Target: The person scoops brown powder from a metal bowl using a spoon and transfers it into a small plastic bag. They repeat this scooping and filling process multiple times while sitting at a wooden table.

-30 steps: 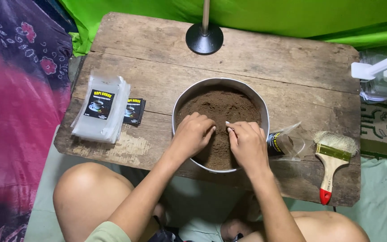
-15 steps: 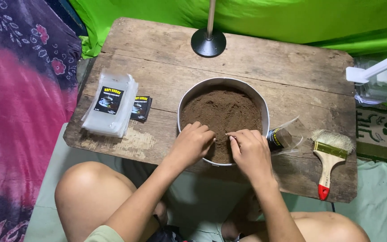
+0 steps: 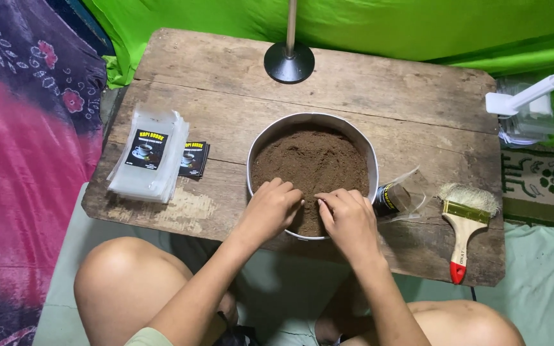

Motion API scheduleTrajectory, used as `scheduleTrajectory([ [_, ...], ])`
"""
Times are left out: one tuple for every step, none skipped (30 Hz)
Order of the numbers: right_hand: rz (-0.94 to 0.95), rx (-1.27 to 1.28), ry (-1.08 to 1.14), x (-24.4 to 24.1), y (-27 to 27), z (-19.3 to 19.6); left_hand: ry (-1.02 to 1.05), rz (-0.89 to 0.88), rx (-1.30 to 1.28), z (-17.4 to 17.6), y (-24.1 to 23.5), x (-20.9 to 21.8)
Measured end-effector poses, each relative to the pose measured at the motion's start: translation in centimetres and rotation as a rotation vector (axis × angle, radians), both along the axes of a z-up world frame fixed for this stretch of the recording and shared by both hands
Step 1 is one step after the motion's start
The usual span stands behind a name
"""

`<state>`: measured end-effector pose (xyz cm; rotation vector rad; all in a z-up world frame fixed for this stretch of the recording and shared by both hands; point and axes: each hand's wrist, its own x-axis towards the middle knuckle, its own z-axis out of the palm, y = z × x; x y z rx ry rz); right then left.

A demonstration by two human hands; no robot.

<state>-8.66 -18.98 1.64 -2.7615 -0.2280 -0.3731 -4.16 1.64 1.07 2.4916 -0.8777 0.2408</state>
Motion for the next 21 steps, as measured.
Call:
scheduleTrajectory([
  [-0.003, 0.001, 0.0, 0.1, 0.1, 0.1, 0.0, -0.003, 0.001, -0.1, 0.0, 0.2],
  [0.009, 0.006, 0.016, 0.2, 0.1, 0.1, 0.005, 0.001, 0.004, -0.4, -0.1, 0.4],
  [0.021, 0.011, 0.031, 0.3, 0.1, 0.1, 0.01, 0.005, 0.006, -0.6, -0.2, 0.6],
  [0.018, 0.01, 0.036, 0.5, 0.0, 0.3, 0.015, 0.002, 0.005, -0.2, -0.2, 0.8],
  [0.02, 0.021, 0.018, 0.8, -0.1, 0.5, 0.043, 0.012, -0.026, 0.1, -0.2, 1.1],
  [0.021, 0.034, -0.003, 1.1, -0.1, 0.7, 0.068, 0.022, -0.056, 0.5, -0.2, 1.4],
  [0.017, 0.036, 0.0, 1.4, -0.2, 0.5, 0.071, 0.019, -0.054, 0.4, -0.4, 1.5],
  [0.018, 0.045, -0.011, 1.7, -0.3, 0.3, 0.102, 0.016, -0.053, 0.3, -0.6, 1.6],
  [0.019, 0.053, -0.023, 2.1, -0.3, 0.1, 0.133, 0.014, -0.052, 0.2, -0.7, 1.6],
  [0.017, 0.055, -0.019, 2.5, -0.3, -0.1, 0.138, 0.013, -0.05, 0.4, -0.7, 2.1],
  [0.014, 0.063, -0.04, 2.9, -0.3, -0.3, 0.142, 0.029, -0.063, 0.6, -0.7, 2.6],
  [0.011, 0.071, -0.063, 3.3, -0.4, -0.5, 0.145, 0.045, -0.076, 0.8, -0.7, 3.1],
  [0.009, 0.072, -0.06, 3.9, -0.5, -0.8, 0.148, 0.043, -0.074, 0.4, -0.6, 4.0],
  [0.003, 0.076, -0.086, 4.5, -0.6, -1.1, 0.131, 0.082, -0.111, 0.0, -0.3, 4.8],
  [-0.004, 0.08, -0.113, 5.1, -0.7, -1.5, 0.114, 0.121, -0.147, -0.4, 0.0, 5.6],
  [-0.005, 0.083, -0.107, 5.6, -0.6, -1.4, 0.12, 0.12, -0.144, -0.3, 0.1, 6.3],
  [-0.024, 0.091, -0.122, 6.1, -0.5, -1.2, 0.134, 0.156, -0.159, -0.1, 0.1, 6.9],
  [-0.041, 0.097, -0.138, 6.7, -0.4, -1.1, 0.145, 0.192, -0.176, 0.0, 0.1, 7.6],
  [-0.042, 0.098, -0.134, 7.0, -0.4, -1.5, 0.149, 0.192, -0.174, 0.2, -0.1, 7.7],
  [-0.047, 0.07, -0.142, 7.4, -0.5, -1.9, 0.151, 0.196, -0.144, 0.5, -0.4, 7.9],
  [-0.053, 0.042, -0.149, 7.7, -0.5, -2.2, 0.153, 0.201, -0.114, 0.7, -0.6, 8.1],
])
